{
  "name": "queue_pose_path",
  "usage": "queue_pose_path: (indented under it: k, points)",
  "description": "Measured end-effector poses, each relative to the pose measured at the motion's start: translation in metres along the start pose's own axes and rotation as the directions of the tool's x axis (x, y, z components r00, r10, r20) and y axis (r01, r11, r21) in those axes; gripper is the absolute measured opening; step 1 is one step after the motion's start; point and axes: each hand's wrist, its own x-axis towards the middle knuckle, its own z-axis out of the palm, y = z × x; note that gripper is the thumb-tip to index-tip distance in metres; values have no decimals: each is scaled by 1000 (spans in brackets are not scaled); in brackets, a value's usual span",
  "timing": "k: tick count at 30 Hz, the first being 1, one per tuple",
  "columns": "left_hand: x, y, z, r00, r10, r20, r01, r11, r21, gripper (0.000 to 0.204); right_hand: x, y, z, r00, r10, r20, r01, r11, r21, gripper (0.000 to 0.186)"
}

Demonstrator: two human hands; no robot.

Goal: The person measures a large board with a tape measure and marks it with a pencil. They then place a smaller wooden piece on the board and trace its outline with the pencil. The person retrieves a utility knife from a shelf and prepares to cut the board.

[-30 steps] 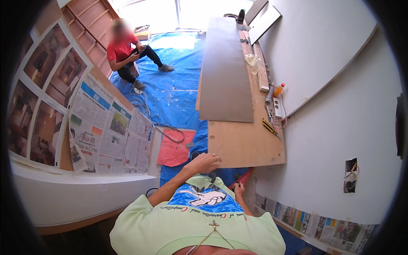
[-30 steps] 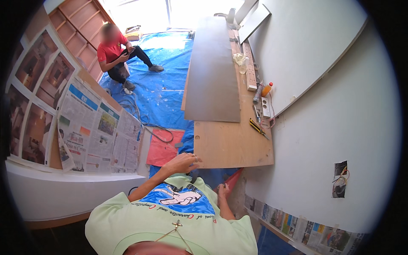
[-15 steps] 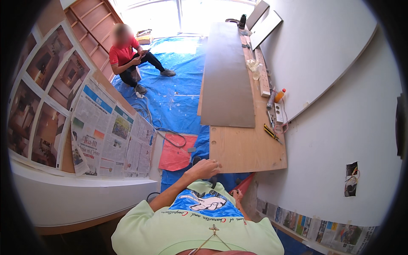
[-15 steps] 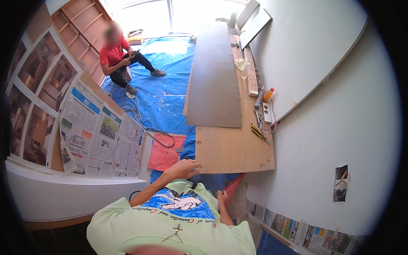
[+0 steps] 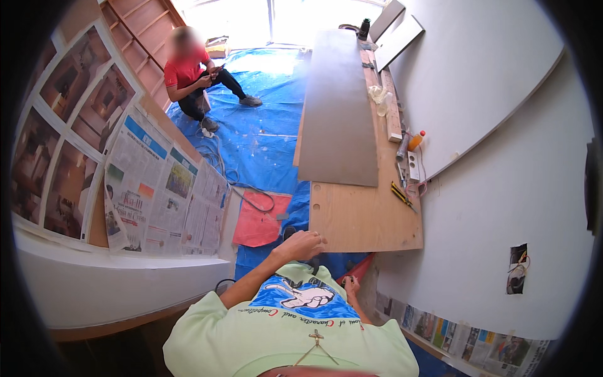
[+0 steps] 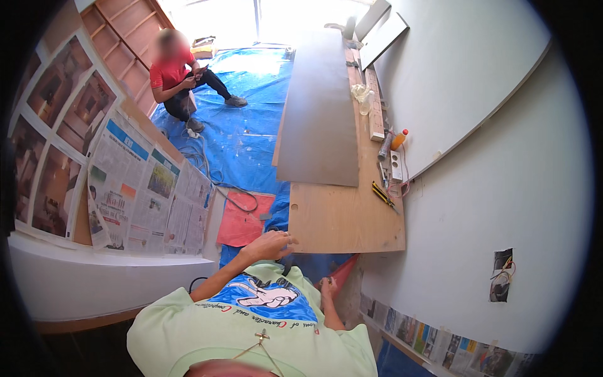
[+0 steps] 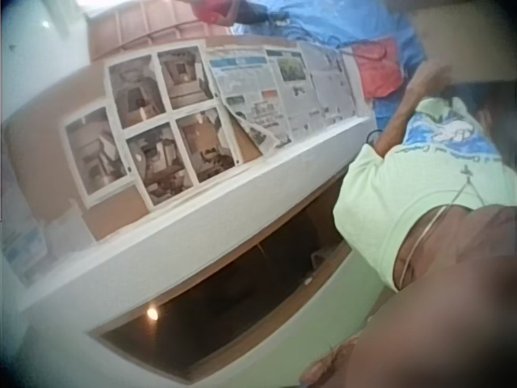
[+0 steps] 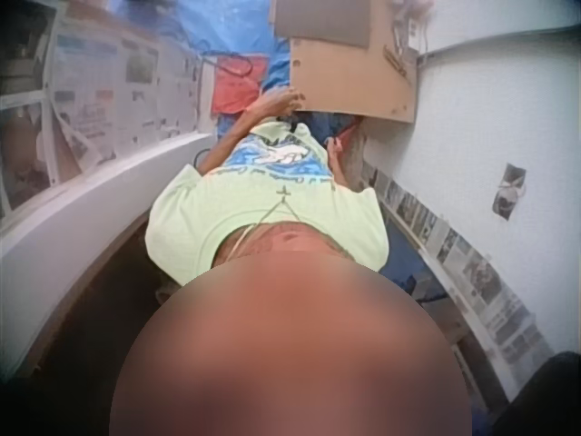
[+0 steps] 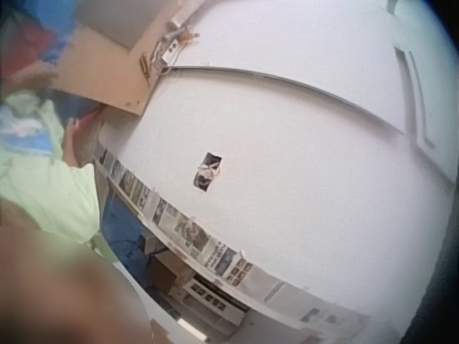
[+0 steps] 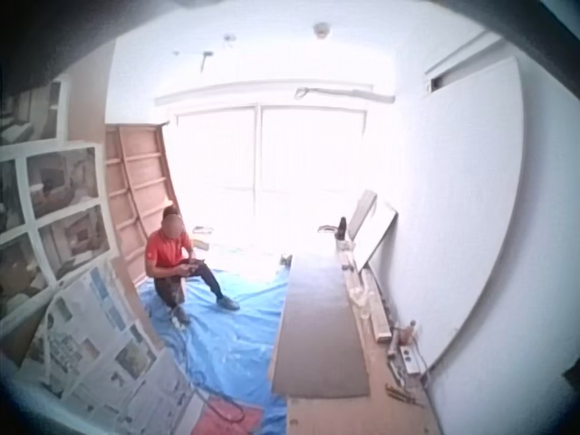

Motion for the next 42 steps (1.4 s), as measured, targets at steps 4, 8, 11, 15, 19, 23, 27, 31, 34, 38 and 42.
queue_pose_path:
  k: [4, 8, 11, 15, 19, 23, 27, 31, 34, 38, 42]
  points:
    - [1, -1, 3, 1000, 6, -1, -6, 1000, 5, 32, -4, -8, 0, 999, 49, 8, -48, 998, -43, 25]
    - [4, -2, 4, 1000, 15, -22, -15, 1000, -5, 33, 0, -7, 3, 994, -26, 103, 25, 1000, 10, 23]
    - [5, -1, 4, 1000, 7, -6, -7, 1000, 7, 33, -3, -11, 2, 995, 1, 103, -6, 999, 47, 23]
    - [4, -1, 5, 1000, 7, -18, -6, 1000, 5, 33, -5, -12, -1, 994, 16, 112, -21, 999, 47, 23]
    - [5, -2, 5, 1000, 12, -20, -12, 1000, -9, 33, 4, 0, 3, 995, 7, 98, -7, 1000, -6, 24]
    - [6, -1, 2, 1000, 15, -20, -15, 1000, -6, 33, 12, 8, 8, 990, -134, 44, 135, 991, -11, 28]
    - [6, 2, -2, 1000, -6, 5, 6, 1000, 17, 32, 9, -4, 1, 983, -79, 164, 86, 996, -37, 36]
    - [5, 4, -3, 1000, 11, 1, -11, 1000, -6, 33, 1, -19, -2, 985, -42, 167, 44, 999, -10, 32]
    - [4, 4, -3, 1000, -5, 19, 5, 1000, -15, 33, -1, -19, 0, 993, -62, 98, 63, 998, -4, 27]
    - [1, 1, -1, 1000, -4, 24, 4, 1000, -9, 34, 4, -2, 5, 991, 14, 132, -11, 1000, -25, 26]
    - [1, -3, 4, 1000, 3, -6, -4, 999, -34, 33, 6, 8, 10, 994, -102, 41, 102, 995, 1, 25]
